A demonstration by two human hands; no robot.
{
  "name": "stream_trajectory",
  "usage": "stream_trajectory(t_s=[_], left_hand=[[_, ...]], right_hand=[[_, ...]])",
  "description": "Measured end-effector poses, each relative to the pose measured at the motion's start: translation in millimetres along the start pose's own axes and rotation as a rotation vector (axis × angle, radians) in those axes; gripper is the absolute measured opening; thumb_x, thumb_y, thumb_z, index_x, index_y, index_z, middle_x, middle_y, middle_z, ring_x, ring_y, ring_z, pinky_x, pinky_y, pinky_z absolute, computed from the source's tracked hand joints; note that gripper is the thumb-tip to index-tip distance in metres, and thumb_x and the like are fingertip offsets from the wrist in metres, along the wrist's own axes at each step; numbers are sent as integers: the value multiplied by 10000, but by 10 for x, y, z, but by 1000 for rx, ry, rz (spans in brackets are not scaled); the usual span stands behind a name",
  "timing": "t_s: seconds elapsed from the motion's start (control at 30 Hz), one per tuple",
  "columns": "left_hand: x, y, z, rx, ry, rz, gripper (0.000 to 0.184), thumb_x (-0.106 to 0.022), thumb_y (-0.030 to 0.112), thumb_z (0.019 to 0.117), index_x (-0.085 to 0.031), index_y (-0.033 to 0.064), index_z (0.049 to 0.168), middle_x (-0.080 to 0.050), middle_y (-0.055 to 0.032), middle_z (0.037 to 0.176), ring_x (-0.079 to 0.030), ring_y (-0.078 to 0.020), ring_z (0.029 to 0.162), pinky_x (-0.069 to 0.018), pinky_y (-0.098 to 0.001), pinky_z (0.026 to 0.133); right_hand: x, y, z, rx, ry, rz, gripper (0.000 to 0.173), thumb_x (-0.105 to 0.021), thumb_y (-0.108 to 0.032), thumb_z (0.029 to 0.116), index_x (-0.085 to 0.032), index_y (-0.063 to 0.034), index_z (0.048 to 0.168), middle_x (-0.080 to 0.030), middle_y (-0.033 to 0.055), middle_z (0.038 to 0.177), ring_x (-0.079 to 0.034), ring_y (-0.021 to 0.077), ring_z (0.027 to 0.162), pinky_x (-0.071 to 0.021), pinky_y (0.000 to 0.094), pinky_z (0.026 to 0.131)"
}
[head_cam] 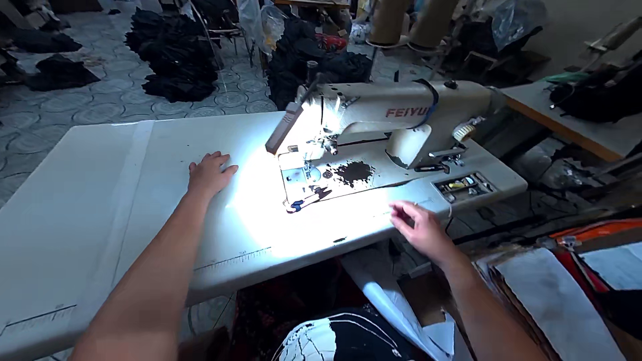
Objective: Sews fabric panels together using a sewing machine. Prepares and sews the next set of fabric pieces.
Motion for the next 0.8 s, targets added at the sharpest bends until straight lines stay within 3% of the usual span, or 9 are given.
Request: stream_trajectory(t_s=[0.07, 0.13, 0.23, 0.3, 0.37, 0.53, 0.67, 0.73, 0.8], left_hand=[[-16, 92, -164, -58, -1, -15, 435, -553, 245, 1068, -589, -40, 1394, -475, -304, 1512, -400, -493, 1443, -224, -739, 1140], [-32, 302, -426, -108, 5, -39, 396, -508, 200, 1083, -616, -111, 1303, -531, -353, 1424, -474, -515, 1376, -320, -708, 1123], [-112, 829, -850, -327, 19, -108, 366, -480, 179, 1084, -660, -139, 1079, -657, -352, 1073, -648, -482, 1007, -479, -662, 894], [-236, 1138, -1033, -500, -37, -115, 405, -471, 245, 1086, -678, -89, 1180, -681, -294, 1153, -667, -428, 1062, -493, -638, 931], [-424, 1306, -1071, -642, -104, -71, 470, -420, 320, 1091, -633, -53, 1281, -615, -279, 1333, -608, -460, 1221, -441, -659, 1023], [-857, 1304, -897, -701, -70, 36, 455, -381, 330, 1100, -635, -10, 1263, -622, -305, 1210, -598, -522, 1152, -441, -687, 973], [-864, 1233, -942, -594, -62, 76, 420, -293, 197, 1109, -563, -26, 1341, -582, -335, 1273, -570, -538, 1203, -429, -688, 1001], [-760, 1276, -1064, -498, -57, -7, 409, -296, 179, 1125, -533, -35, 1381, -566, -327, 1348, -553, -503, 1270, -411, -652, 1065], [-636, 1397, -1239, -424, -39, -143, 399, -341, 200, 1119, -562, -49, 1338, -615, -292, 1254, -615, -382, 1162, -463, -541, 1018]], right_hand=[[115, 67, -493, -73, -213, 89, 308, -597, -148, 987, -695, 27, 1221, -726, 178, 1084, -704, 207, 979, -559, 337, 929], [221, 194, -898, -268, -486, 94, 371, -610, -173, 1012, -649, 40, 1313, -672, 236, 1278, -642, 311, 1213, -469, 425, 1088], [248, 422, -1358, -597, -801, -18, 547, -664, -253, 1007, -529, 44, 1446, -526, 301, 1455, -471, 429, 1399, -322, 559, 1185], [238, 476, -1604, -713, -915, -56, 685, -744, -295, 950, -482, 41, 1486, -492, 308, 1487, -443, 452, 1417, -309, 604, 1178], [194, 475, -1790, -761, -960, -41, 783, -814, -297, 888, -460, 30, 1506, -483, 293, 1504, -440, 447, 1419, -311, 616, 1172], [-125, 495, -2112, -759, -993, -14, 817, -843, -229, 847, -444, 48, 1505, -479, 298, 1497, -441, 451, 1411, -314, 637, 1160], [-305, 540, -2276, -733, -1060, 61, 834, -812, -55, 825, -378, 52, 1529, -494, 322, 1465, -476, 472, 1376, -355, 654, 1129], [-304, 563, -2264, -712, -1010, 89, 717, -785, -21, 827, -463, 63, 1462, -563, 320, 1377, -532, 469, 1311, -394, 644, 1097], [-306, 605, -2199, -727, -914, 76, 366, -668, -17, 932, -612, 84, 1279, -641, 308, 1229, -604, 452, 1196, -438, 622, 1042]])
Point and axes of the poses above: each hand's wrist, its own z-axis towards the middle knuckle, its own x-axis out of the back of the hand, y = z × x, the point moved 1 cm from there along z, towards the middle knuckle
